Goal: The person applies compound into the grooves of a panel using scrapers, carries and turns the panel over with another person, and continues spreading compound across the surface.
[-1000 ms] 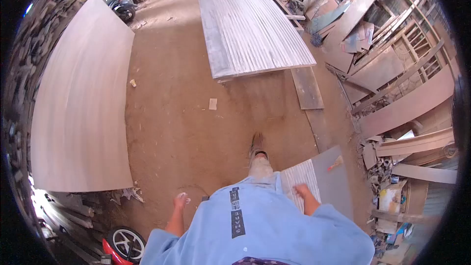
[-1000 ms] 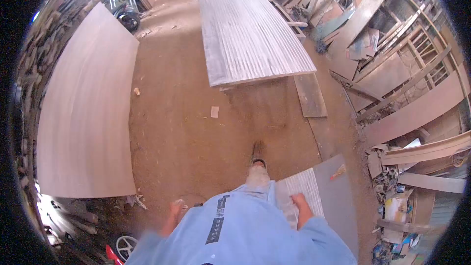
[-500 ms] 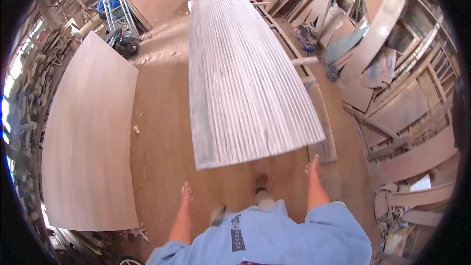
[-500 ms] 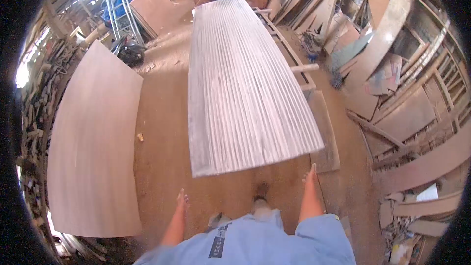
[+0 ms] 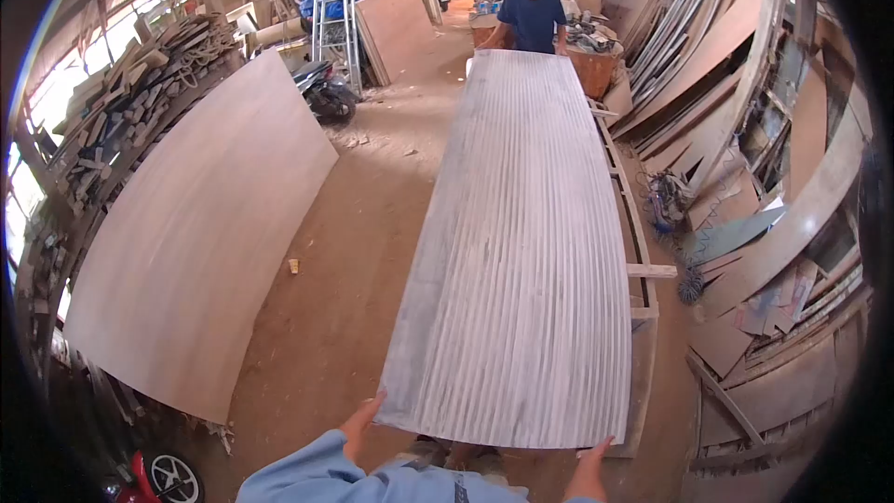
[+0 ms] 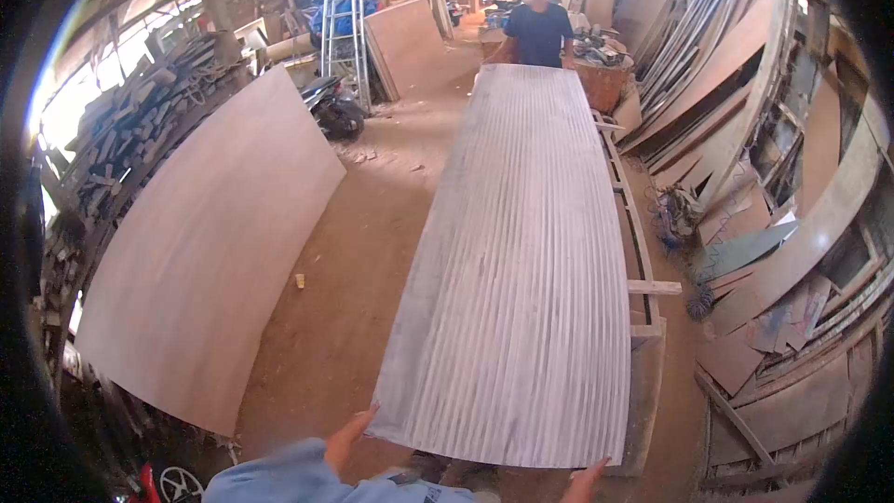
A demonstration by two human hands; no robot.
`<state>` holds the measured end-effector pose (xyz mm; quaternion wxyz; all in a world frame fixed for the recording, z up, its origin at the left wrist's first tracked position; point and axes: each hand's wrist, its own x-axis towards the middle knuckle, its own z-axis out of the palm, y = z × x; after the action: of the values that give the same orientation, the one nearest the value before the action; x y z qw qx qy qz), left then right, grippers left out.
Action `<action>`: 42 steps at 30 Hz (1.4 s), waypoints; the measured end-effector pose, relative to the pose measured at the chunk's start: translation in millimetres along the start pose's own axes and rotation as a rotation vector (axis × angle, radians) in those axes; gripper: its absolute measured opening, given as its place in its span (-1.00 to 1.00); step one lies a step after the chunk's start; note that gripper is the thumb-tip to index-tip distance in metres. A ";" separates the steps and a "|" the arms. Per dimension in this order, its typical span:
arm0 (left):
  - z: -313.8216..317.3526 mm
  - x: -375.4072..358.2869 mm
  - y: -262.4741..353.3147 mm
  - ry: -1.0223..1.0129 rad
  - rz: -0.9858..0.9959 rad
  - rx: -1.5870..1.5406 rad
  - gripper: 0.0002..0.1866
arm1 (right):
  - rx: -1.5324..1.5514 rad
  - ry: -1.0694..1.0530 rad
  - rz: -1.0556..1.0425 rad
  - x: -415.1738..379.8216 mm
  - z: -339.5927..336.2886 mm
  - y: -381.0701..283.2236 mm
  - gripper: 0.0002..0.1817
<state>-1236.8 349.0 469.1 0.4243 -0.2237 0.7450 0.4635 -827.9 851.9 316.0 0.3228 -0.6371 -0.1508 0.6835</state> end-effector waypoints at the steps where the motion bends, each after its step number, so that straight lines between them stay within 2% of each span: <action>1: 2.0 -24.9 14.3 -0.070 0.127 -0.017 -0.09 | -0.023 0.010 -0.007 9.1 -3.5 2.7 0.11; 2: 4.4 -51.5 29.8 -0.144 0.253 -0.042 0.00 | -0.056 0.015 -0.018 23.4 -11.6 3.3 0.11; 4: -0.6 -30.3 23.9 -0.144 0.201 -0.031 0.01 | -0.186 -0.012 -0.088 63.5 -32.9 12.8 0.10; 5: -3.9 -6.3 14.4 -0.118 0.154 -0.013 0.02 | 0.152 -0.162 -0.040 45.9 -35.6 8.2 0.11; 6: -6.1 19.6 1.6 -0.092 0.109 0.005 0.03 | -0.020 0.079 -0.040 21.1 -33.5 -2.5 0.10; 7: -7.3 37.6 -6.4 -0.071 0.084 0.022 0.03 | -0.027 0.085 -0.046 -4.5 -37.4 -9.1 0.10; 9: -8.8 61.7 -17.6 -0.057 0.083 0.051 0.05 | -0.056 -0.030 -0.372 -74.9 -18.9 -33.2 0.08; 10: -7.7 65.8 -18.8 -0.066 0.099 0.058 0.05 | -0.095 0.051 -0.448 -121.0 -3.6 -51.4 0.07; 12: -1.0 61.6 -10.6 -0.109 0.150 0.024 0.07 | -0.155 0.283 -0.466 -206.9 32.1 -94.6 0.04; 15: 13.9 53.3 -2.9 -0.223 0.011 0.076 0.08 | -0.187 0.568 -0.419 -320.9 80.3 -162.7 0.00; 17: 41.7 -20.5 47.4 -0.363 0.038 0.040 0.08 | -0.284 0.583 -0.663 -355.2 68.1 -191.3 -0.07; 20: 99.0 -31.9 51.8 -0.465 0.057 0.042 0.10 | -0.614 0.474 -1.364 -384.6 58.7 -236.3 -0.27; 22: 145.8 -35.5 44.3 -0.515 0.026 0.020 0.10 | -0.748 0.426 -1.601 -405.5 68.3 -272.8 -0.33; 24: 197.5 -25.9 31.9 -0.557 -0.001 -0.007 0.10 | -0.400 0.657 -1.422 -422.1 89.5 -315.6 -0.41; 27: 284.8 -7.2 3.9 -0.812 -0.053 -0.208 0.14 | -0.291 0.598 -1.533 -447.3 99.8 -350.0 -0.40; 28: 289.5 -59.7 30.0 -0.895 -0.075 -0.244 0.16 | -0.252 0.571 -1.566 -451.5 98.9 -357.2 -0.39; 29: 299.0 -95.8 46.9 -0.892 -0.060 -0.250 0.16 | -0.482 0.684 -1.897 -449.1 98.7 -361.5 -0.38; 30: 311.1 -123.9 60.6 -0.813 -0.069 -0.179 0.16 | -0.599 0.737 -2.061 -458.3 106.3 -361.8 -0.37; 31: 341.2 -89.9 35.0 -0.841 -0.152 -0.198 0.17 | -0.709 0.801 -2.226 -467.3 113.8 -362.2 -0.36; 32: 371.3 -55.5 8.9 -0.865 -0.236 -0.215 0.17 | -0.226 0.364 -1.973 -499.8 140.4 -360.7 -0.34; 33: 383.2 -59.9 9.7 -0.859 -0.236 -0.207 0.17 | 0.201 -0.041 -1.625 -515.0 154.1 -365.2 -0.32; 36: 395.0 -79.8 22.2 -0.818 -0.223 -0.194 0.18 | 0.124 0.114 -1.895 -484.1 143.6 -359.2 -0.29; 37: 400.1 -83.2 20.9 -0.808 -0.222 -0.192 0.18 | 0.123 0.166 -1.924 -473.1 136.4 -354.1 -0.28; 38: 401.7 -84.6 20.8 -0.793 -0.220 -0.190 0.18 | 0.113 0.196 -1.904 -461.9 129.3 -349.5 -0.28; 41: 420.6 -42.3 -14.4 -0.939 -0.074 -0.247 0.12 | 0.075 0.266 -1.793 -434.5 107.2 -339.0 -0.27; 42: 417.3 -53.1 -9.6 -0.933 -0.078 -0.248 0.12 | 0.058 0.280 -1.754 -426.3 104.5 -337.8 -0.27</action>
<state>-1023.8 708.7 421.1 0.7005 -0.0685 0.4053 0.5834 -853.5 855.3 869.3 0.7617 -0.3616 -0.5263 0.1094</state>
